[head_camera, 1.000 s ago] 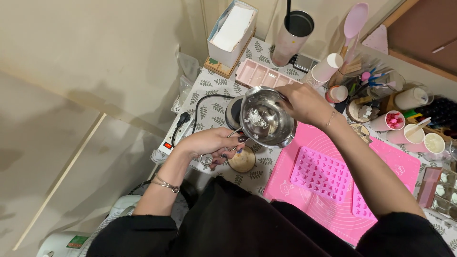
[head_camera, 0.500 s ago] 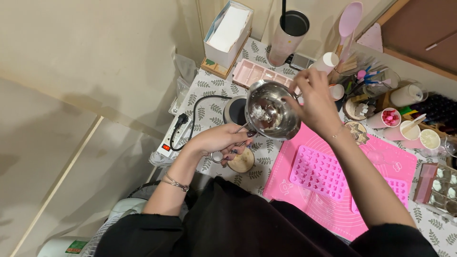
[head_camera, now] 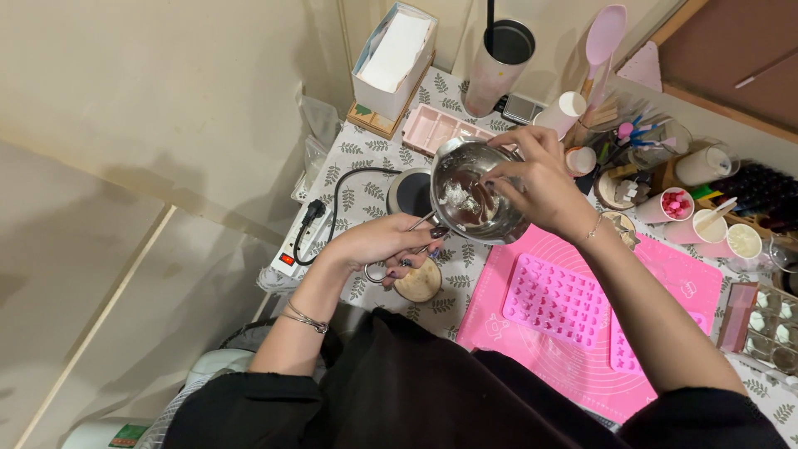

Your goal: The person turns on a small electric stove, stirs melted material in a metal bowl, then holds a pink rectangular mold and spreads the melted material over its interior with a blue spatula, tilting the mold to coat the compartments.

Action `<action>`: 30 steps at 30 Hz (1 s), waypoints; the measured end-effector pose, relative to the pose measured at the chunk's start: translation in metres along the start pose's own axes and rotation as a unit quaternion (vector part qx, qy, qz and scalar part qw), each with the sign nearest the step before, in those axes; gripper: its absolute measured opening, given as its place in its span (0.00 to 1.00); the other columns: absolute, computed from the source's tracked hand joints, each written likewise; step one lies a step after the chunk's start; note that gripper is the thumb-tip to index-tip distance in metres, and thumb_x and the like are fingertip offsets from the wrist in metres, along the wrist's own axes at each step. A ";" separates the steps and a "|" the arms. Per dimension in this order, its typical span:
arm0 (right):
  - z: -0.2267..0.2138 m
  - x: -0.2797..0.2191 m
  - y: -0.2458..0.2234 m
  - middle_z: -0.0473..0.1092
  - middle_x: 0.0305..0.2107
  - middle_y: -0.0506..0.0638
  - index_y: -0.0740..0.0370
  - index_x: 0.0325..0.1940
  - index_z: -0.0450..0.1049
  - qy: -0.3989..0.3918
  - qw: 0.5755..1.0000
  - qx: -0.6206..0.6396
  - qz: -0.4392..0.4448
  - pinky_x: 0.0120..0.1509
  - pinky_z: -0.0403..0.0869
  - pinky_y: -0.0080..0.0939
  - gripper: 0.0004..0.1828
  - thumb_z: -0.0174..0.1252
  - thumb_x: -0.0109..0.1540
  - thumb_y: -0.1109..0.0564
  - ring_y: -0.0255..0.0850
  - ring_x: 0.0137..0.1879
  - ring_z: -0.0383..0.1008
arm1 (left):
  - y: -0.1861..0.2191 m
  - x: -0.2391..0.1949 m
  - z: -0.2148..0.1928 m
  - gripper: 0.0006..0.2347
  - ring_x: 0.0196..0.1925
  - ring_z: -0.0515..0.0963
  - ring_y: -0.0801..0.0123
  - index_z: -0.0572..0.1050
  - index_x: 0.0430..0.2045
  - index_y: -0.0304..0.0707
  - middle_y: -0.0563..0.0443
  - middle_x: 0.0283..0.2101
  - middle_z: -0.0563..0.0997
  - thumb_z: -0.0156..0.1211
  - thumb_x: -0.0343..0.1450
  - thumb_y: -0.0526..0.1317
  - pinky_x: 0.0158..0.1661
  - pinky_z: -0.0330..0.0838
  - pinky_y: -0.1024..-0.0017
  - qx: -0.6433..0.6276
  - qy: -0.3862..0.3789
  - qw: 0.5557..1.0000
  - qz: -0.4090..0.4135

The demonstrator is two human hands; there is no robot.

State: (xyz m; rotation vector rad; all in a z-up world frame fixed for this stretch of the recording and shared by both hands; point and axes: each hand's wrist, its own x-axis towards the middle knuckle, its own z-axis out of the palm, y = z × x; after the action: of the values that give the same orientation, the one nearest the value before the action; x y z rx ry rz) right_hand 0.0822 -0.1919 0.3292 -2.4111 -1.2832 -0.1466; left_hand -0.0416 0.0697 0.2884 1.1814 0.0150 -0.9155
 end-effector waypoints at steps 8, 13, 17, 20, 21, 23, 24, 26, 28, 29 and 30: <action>0.009 0.003 -0.001 0.63 0.63 0.51 0.58 0.36 0.80 0.021 0.999 0.012 0.021 0.74 0.56 0.59 0.08 0.69 0.54 0.56 0.59 0.71 0.54 | 0.001 0.002 0.003 0.10 0.15 0.65 0.80 0.70 0.35 0.37 0.59 0.20 0.67 0.50 0.78 0.44 0.14 0.62 0.75 0.008 -0.010 1.000 0.021; 0.012 0.003 0.006 0.60 0.67 0.55 0.52 0.46 0.84 -0.033 0.999 -0.011 -0.031 0.73 0.52 0.64 0.14 0.65 0.56 0.61 0.64 0.73 0.49 | 0.000 0.000 0.002 0.10 0.14 0.65 0.80 0.68 0.33 0.37 0.59 0.20 0.67 0.51 0.78 0.45 0.14 0.63 0.74 0.006 -0.008 1.000 0.014; 0.006 0.014 0.013 0.61 0.67 0.56 0.57 0.42 0.79 -0.017 0.999 0.028 -0.034 0.75 0.54 0.61 0.09 0.65 0.58 0.60 0.61 0.74 0.51 | 0.002 -0.002 -0.002 0.10 0.13 0.65 0.80 0.71 0.34 0.38 0.59 0.19 0.67 0.50 0.77 0.45 0.13 0.62 0.76 0.021 -0.019 0.999 0.024; 0.004 0.026 0.012 0.64 0.65 0.56 0.61 0.42 0.72 -0.018 0.997 0.074 -0.027 0.76 0.59 0.57 0.11 0.64 0.57 0.62 0.59 0.73 0.57 | 0.006 -0.004 -0.004 0.10 0.14 0.64 0.80 0.70 0.33 0.38 0.59 0.19 0.67 0.51 0.77 0.45 0.13 0.62 0.75 0.038 -0.021 0.999 0.022; 0.003 0.030 0.011 0.64 0.63 0.59 0.63 0.42 0.69 -0.011 0.996 0.080 -0.035 0.73 0.61 0.55 0.14 0.65 0.55 0.62 0.60 0.70 0.60 | 0.007 -0.004 -0.005 0.10 0.14 0.64 0.80 0.70 0.32 0.38 0.59 0.19 0.67 0.51 0.77 0.45 0.13 0.62 0.75 0.042 -0.023 0.999 0.021; 0.005 0.033 0.017 0.67 0.56 0.60 0.65 0.48 0.68 -0.019 0.995 0.097 0.005 0.67 0.67 0.53 0.17 0.64 0.57 0.62 0.59 0.64 0.67 | 0.008 -0.005 -0.006 0.10 0.14 0.64 0.80 0.70 0.33 0.38 0.60 0.19 0.64 0.51 0.77 0.44 0.13 0.62 0.75 0.041 -0.028 0.999 0.019; 0.008 0.035 0.018 0.71 0.50 0.62 0.66 0.53 0.67 -0.027 0.992 0.117 0.045 0.62 0.72 0.51 0.21 0.63 0.59 0.61 0.58 0.58 0.73 | 0.008 -0.007 -0.007 0.09 0.14 0.65 0.80 0.70 0.33 0.38 0.61 0.18 0.62 0.51 0.77 0.44 0.13 0.62 0.75 0.039 -0.032 0.999 0.015; 0.007 0.036 0.020 0.73 0.46 0.62 0.66 0.57 0.66 -0.034 0.993 0.105 0.044 0.56 0.73 0.52 0.23 0.61 0.59 0.62 0.59 0.53 0.75 | 0.011 -0.009 -0.006 0.10 0.14 0.65 0.80 0.71 0.34 0.37 0.60 0.18 0.63 0.50 0.77 0.44 0.13 0.62 0.75 0.043 -0.024 0.999 0.008; 0.007 0.036 0.023 0.75 0.41 0.63 0.66 0.61 0.65 -0.041 0.994 0.093 0.045 0.50 0.74 0.54 0.25 0.60 0.60 0.63 0.60 0.48 0.77 | 0.012 -0.008 -0.005 0.10 0.14 0.65 0.79 0.71 0.35 0.36 0.59 0.19 0.64 0.50 0.77 0.45 0.13 0.62 0.75 0.046 -0.017 0.999 0.000; 0.008 0.036 0.024 0.75 0.40 0.64 0.65 0.58 0.67 -0.027 0.998 0.065 0.002 0.49 0.75 0.55 0.21 0.60 0.61 0.61 0.61 0.46 0.77 | 0.013 -0.006 -0.004 0.10 0.14 0.66 0.79 0.72 0.36 0.36 0.59 0.19 0.64 0.49 0.77 0.44 0.13 0.63 0.74 0.059 -0.009 0.998 -0.006; 0.008 0.036 0.025 0.75 0.39 0.64 0.65 0.54 0.68 -0.012 0.998 0.038 -0.042 0.48 0.75 0.57 0.18 0.60 0.62 0.60 0.62 0.44 0.77 | 0.013 -0.005 -0.003 0.10 0.14 0.67 0.78 0.72 0.38 0.35 0.58 0.19 0.65 0.49 0.76 0.43 0.13 0.64 0.73 0.073 -0.001 0.997 -0.012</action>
State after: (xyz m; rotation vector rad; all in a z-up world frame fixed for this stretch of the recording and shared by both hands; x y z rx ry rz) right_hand 0.1223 -0.1737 0.3237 -2.3040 -1.3763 -0.0911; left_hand -0.0356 0.0762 0.3000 1.3175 -0.0393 -0.9518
